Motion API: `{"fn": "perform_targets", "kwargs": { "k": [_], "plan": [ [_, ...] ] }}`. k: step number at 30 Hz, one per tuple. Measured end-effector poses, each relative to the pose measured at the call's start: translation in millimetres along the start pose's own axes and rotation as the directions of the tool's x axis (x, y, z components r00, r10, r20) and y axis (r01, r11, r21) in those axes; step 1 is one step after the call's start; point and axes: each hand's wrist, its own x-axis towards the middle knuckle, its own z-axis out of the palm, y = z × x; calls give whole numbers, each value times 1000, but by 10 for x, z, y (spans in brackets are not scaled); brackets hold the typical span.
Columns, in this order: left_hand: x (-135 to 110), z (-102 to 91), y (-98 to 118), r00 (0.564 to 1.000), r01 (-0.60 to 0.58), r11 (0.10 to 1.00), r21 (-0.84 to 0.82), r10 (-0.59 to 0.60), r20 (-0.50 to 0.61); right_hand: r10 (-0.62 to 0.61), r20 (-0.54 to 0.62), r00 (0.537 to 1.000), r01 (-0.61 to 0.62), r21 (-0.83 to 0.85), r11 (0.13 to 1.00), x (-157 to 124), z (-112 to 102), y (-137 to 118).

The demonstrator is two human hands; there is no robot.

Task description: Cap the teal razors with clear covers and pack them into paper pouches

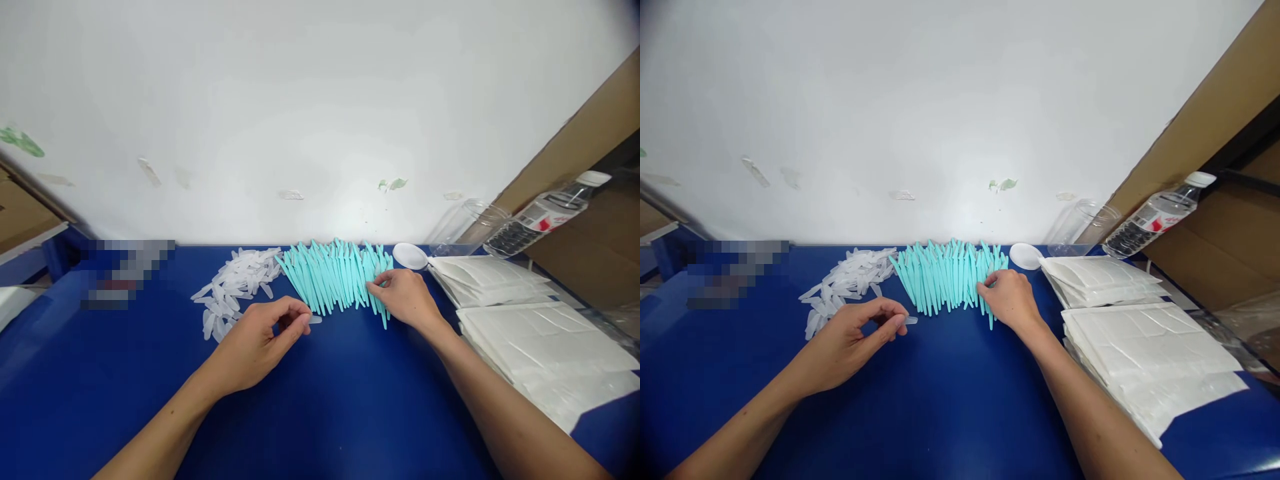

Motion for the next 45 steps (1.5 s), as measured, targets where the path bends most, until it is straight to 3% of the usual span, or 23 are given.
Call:
{"fn": "perform_targets", "kwargs": {
  "k": [6,15,20,22,23,24,27,28,30,33,38,42,45],
  "plan": [
    [0,-4,-9,1000,-2,1000,10,3,-9,-40,27,999,42,-55,998,98,0,-29],
    [-3,-17,-12,1000,-3,1000,-24,3,-4,-23,-34,999,21,-83,996,166,72,-35],
    [24,-53,-101,996,83,981,-173,-88,-21,-21,-50,999,22,30,999,9,-195,-81],
    [34,-105,-154,988,142,951,-274,-154,-20,-93,27,995,89,126,988,-130,-363,-90],
    [34,-141,-179,984,163,933,-320,-176,-11,-165,127,978,135,217,967,-204,-435,-90],
    [30,-181,-201,982,178,917,-356,-189,3,-275,278,920,155,386,910,-273,-489,-88],
    [1,-307,-233,974,228,897,-379,-217,71,-483,562,672,45,619,784,-419,-512,-80],
    [-9,-340,-234,968,249,901,-356,-230,95,-495,607,622,24,617,787,-443,-477,-80],
    [-18,-371,-228,960,279,912,-299,-254,121,-476,658,584,14,578,816,-460,-370,-87],
    [-4,-324,-225,949,314,910,-272,-289,130,-443,663,604,60,516,854,-450,-219,-96],
    [21,-165,-268,930,367,886,-282,-345,125,-568,524,635,391,417,821,-478,-157,-68],
    [18,-142,-297,930,365,895,-255,-338,146,-475,562,677,304,374,876,-514,-157,-51],
    [21,-140,-317,927,370,888,-273,-336,166,-488,584,649,267,426,865,-503,-119,-57]
  ]
}}
